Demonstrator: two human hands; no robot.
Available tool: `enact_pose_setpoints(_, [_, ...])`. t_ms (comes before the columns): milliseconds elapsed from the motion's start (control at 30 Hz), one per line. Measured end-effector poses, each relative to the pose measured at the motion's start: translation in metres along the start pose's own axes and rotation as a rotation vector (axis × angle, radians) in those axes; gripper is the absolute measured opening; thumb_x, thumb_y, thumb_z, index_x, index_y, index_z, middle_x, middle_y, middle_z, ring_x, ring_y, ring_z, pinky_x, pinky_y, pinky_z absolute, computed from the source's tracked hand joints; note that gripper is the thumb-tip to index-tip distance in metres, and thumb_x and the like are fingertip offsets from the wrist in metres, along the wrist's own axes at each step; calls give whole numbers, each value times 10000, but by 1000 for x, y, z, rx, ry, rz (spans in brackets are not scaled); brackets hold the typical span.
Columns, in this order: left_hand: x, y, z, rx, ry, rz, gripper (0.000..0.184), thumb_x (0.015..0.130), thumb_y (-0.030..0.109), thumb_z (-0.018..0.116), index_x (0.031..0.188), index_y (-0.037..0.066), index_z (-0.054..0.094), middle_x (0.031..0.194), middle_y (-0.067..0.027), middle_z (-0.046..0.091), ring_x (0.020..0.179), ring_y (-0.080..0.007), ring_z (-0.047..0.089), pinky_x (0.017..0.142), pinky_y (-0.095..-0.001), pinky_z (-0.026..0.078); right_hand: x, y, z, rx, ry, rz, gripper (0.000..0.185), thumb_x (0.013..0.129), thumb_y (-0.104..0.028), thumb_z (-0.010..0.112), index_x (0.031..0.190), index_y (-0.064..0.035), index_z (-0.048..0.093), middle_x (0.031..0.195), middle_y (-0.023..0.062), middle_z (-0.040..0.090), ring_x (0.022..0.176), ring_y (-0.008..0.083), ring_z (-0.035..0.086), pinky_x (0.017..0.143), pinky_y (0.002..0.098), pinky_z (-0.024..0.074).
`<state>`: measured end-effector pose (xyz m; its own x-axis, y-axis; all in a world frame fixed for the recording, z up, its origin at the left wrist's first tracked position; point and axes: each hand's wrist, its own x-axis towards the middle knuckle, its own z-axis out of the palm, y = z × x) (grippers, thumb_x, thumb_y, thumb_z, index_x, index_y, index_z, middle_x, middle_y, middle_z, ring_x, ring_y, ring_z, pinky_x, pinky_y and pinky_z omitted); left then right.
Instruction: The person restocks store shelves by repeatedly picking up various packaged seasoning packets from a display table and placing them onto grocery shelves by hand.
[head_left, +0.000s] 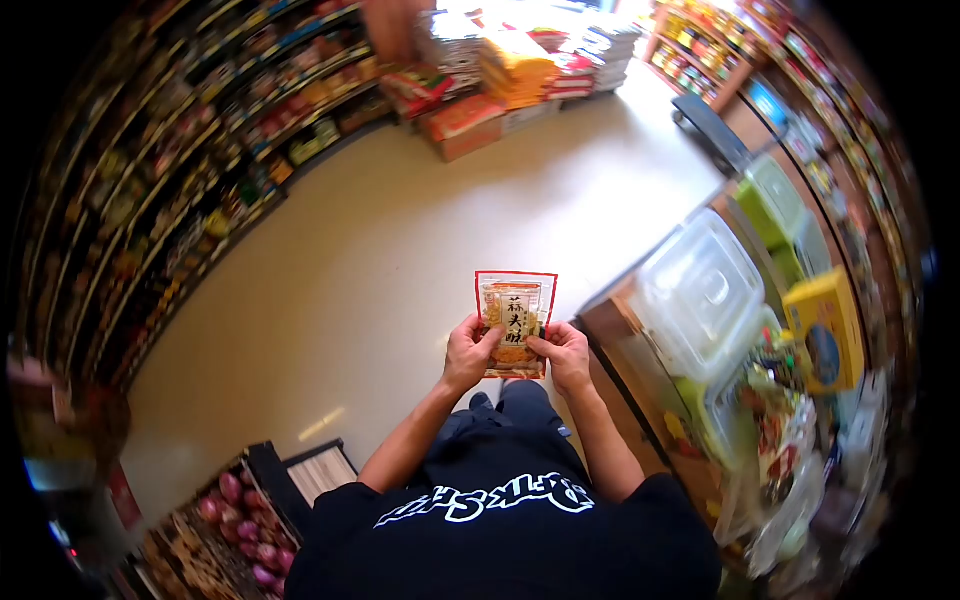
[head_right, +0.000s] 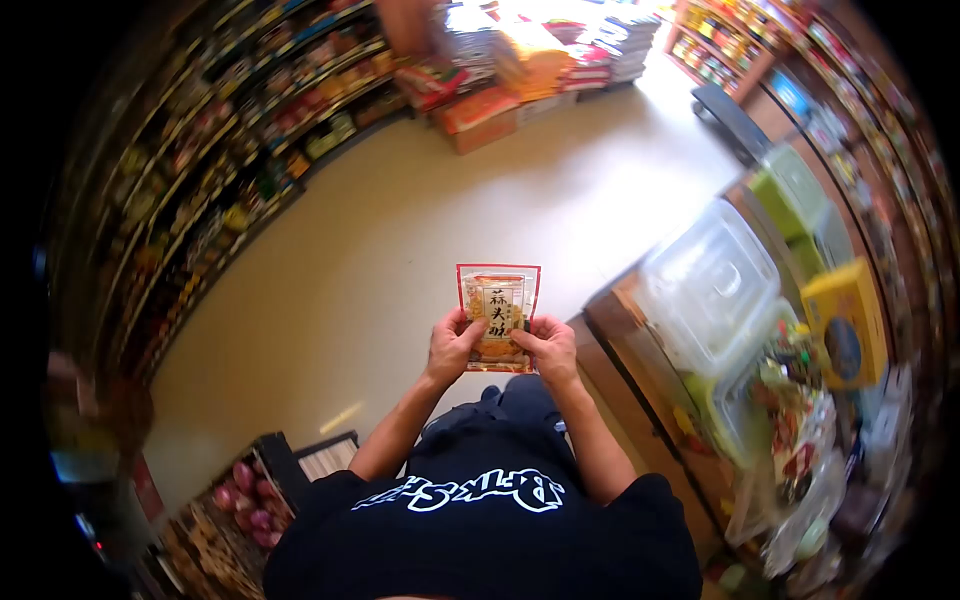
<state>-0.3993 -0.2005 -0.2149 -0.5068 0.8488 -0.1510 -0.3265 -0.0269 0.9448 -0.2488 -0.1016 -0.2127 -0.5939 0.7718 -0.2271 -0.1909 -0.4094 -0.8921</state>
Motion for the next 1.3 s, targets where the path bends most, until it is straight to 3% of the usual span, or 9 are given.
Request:
enact_pose_setpoints(167, [-4,31,-112,-39,260,109,231,910,120,620,1092,-20,592,904,-48,661,762,-72,593,685,-237,499,57,49,113,-119,-185,113,132,788,30,713,877,10,617,799,81,680,680,110,632,650,241,526])
enact_pose_setpoints(300, [7,54,-212,50,491,232,199,913,123,605,1041,-29,590,867,-42,659,733,-74,582,673,-236,487,110,92,222,-118,-334,191,117,785,72,681,840,-10,618,790,78,682,658,110,630,648,239,520])
enact_pose_setpoints(367, [15,65,-271,190,628,189,215,911,152,609,1027,-28,583,815,-41,648,702,-72,571,651,-245,482,142,121,281,-155,-410,232,114,775,69,688,815,-15,623,771,76,677,661,115,623,645,243,508])
enact_pose_setpoints(433, [20,95,-328,289,748,128,234,910,172,612,1032,-25,581,799,-42,642,693,-73,568,641,-250,480,173,140,348,-471,-458,249,116,763,55,708,791,-12,618,754,70,668,659,120,614,634,246,498])
enact_pose_setpoints(500, [20,124,-374,236,866,190,238,910,193,611,1015,-18,578,772,-35,628,677,-83,554,623,-258,472,182,147,418,-459,-513,284,128,752,47,722,773,-10,610,742,66,660,652,121,605,617,249,489])
enact_pose_setpoints(700, [27,194,-515,261,955,324,199,935,183,558,818,25,530,694,11,525,645,-70,452,575,-257,398,228,184,580,-292,-715,320,121,770,55,711,781,-4,606,725,59,655,619,107,596,580,241,483])
enact_pose_setpoints(933, [48,236,-648,73,1121,450,141,932,150,556,853,35,570,718,46,500,665,-45,419,584,-230,372,276,218,735,-401,-931,243,162,756,-20,777,782,-13,617,714,2,617,638,70,549,578,222,437])
enact_pose_setpoints(1067, [69,250,-726,-99,1135,425,148,932,157,572,856,30,572,735,44,508,676,-42,426,595,-218,371,304,246,811,-465,-943,310,163,759,-28,777,773,-4,616,713,4,616,618,63,535,561,219,424])
enact_pose_setpoints(1300, [116,292,-880,-76,1062,409,133,939,146,562,915,17,585,743,39,523,669,-44,448,603,-218,387,360,287,947,-495,-893,275,166,765,-32,773,788,-12,609,710,5,616,613,63,537,555,216,418])
